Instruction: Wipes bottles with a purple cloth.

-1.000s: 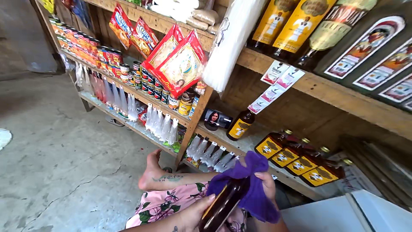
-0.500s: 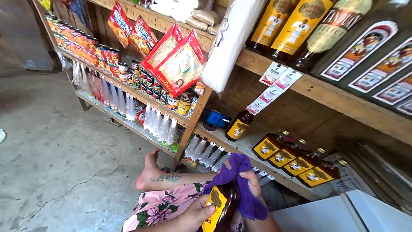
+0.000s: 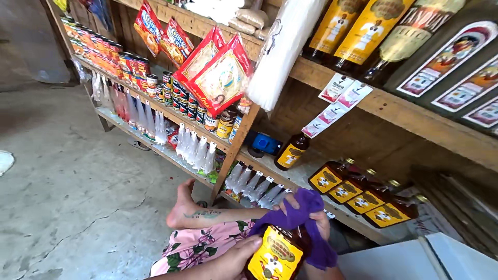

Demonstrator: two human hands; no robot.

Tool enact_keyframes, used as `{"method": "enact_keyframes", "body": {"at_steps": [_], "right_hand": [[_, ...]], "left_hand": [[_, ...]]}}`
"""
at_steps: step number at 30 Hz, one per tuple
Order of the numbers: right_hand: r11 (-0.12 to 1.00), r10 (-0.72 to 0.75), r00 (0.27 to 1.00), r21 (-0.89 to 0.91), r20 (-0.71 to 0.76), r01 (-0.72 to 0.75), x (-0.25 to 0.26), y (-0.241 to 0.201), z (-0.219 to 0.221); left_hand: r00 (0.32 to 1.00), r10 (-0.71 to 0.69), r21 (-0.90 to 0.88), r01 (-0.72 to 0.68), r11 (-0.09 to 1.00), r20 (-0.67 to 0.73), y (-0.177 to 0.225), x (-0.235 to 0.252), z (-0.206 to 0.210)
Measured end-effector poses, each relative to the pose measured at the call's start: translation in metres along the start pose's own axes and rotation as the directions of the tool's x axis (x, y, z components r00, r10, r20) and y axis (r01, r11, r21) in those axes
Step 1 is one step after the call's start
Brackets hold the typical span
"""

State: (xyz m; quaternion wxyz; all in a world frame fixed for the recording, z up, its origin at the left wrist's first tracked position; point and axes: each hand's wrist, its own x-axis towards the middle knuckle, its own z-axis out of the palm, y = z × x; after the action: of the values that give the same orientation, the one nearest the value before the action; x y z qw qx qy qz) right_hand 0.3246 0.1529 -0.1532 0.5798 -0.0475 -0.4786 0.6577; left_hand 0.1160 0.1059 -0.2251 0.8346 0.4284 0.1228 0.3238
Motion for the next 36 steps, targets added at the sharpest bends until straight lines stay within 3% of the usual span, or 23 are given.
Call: {"method": "enact_keyframes", "body": {"at_steps": [3, 6, 10, 15, 19, 22, 24, 27, 29, 32, 34, 36], "right_hand": [[0.971, -0.061, 0.990, 0.236, 0.130, 0.029, 0.013, 0.012, 0.009], [0.954, -0.037, 0.984, 0.299, 0.172, -0.016, 0.015, 0.028, 0.010], [0.968, 0.020, 0.978, 0.242, 0.209, -0.072, 0.014, 0.033, 0.006], [0.987, 0.099, 0.984, 0.112, 0.150, -0.117, 0.008, 0.024, -0.005], [0.953, 0.087, 0.987, -0.278, -0.136, -0.123, -0.001, 0.008, -0.005], [0.813, -0.024, 0.944, -0.556, -0.329, -0.173, -0.001, 0.000, 0.021], [0.735, -0.065, 0.911, -0.637, -0.407, -0.232, 0.001, 0.001, 0.030], [0.720, -0.099, 0.881, -0.644, -0.463, -0.257, 0.001, 0.004, 0.032], [0.709, -0.116, 0.915, -0.677, -0.387, -0.197, -0.001, -0.002, 0.032], [0.776, -0.108, 0.984, -0.631, -0.138, -0.003, -0.007, -0.015, 0.020], [0.883, -0.075, 0.997, -0.462, 0.030, 0.080, -0.006, -0.016, 0.006], [0.965, -0.062, 0.987, -0.243, 0.150, 0.097, -0.001, -0.009, 0.006]], "left_hand": [[0.979, -0.037, -0.232, 0.083, 0.969, 0.198, 0.001, 0.000, -0.006], [0.921, 0.006, -0.304, 0.122, 0.945, 0.390, -0.008, 0.003, -0.021], [0.944, 0.009, -0.284, 0.090, 0.954, 0.329, -0.006, -0.004, -0.021], [0.964, -0.034, -0.252, 0.103, 0.962, 0.265, -0.004, -0.006, -0.016], [0.993, -0.118, -0.096, 0.119, 0.988, 0.014, 0.002, -0.008, -0.003], [0.997, -0.033, 0.038, 0.036, 0.999, -0.063, 0.000, -0.001, 0.003], [0.992, 0.052, 0.111, -0.040, 0.993, -0.111, -0.003, 0.004, 0.005], [0.986, 0.070, 0.169, -0.045, 0.985, -0.150, -0.004, 0.006, 0.007], [0.987, 0.098, 0.244, -0.065, 0.968, -0.125, 0.007, 0.004, 0.014], [0.981, 0.175, 0.270, -0.148, 0.951, -0.079, 0.012, 0.001, 0.016], [0.990, 0.137, 0.230, -0.124, 0.965, -0.044, 0.011, 0.002, 0.012], [0.993, 0.085, 0.116, -0.094, 0.989, 0.080, -0.004, 0.005, -0.005]]}}
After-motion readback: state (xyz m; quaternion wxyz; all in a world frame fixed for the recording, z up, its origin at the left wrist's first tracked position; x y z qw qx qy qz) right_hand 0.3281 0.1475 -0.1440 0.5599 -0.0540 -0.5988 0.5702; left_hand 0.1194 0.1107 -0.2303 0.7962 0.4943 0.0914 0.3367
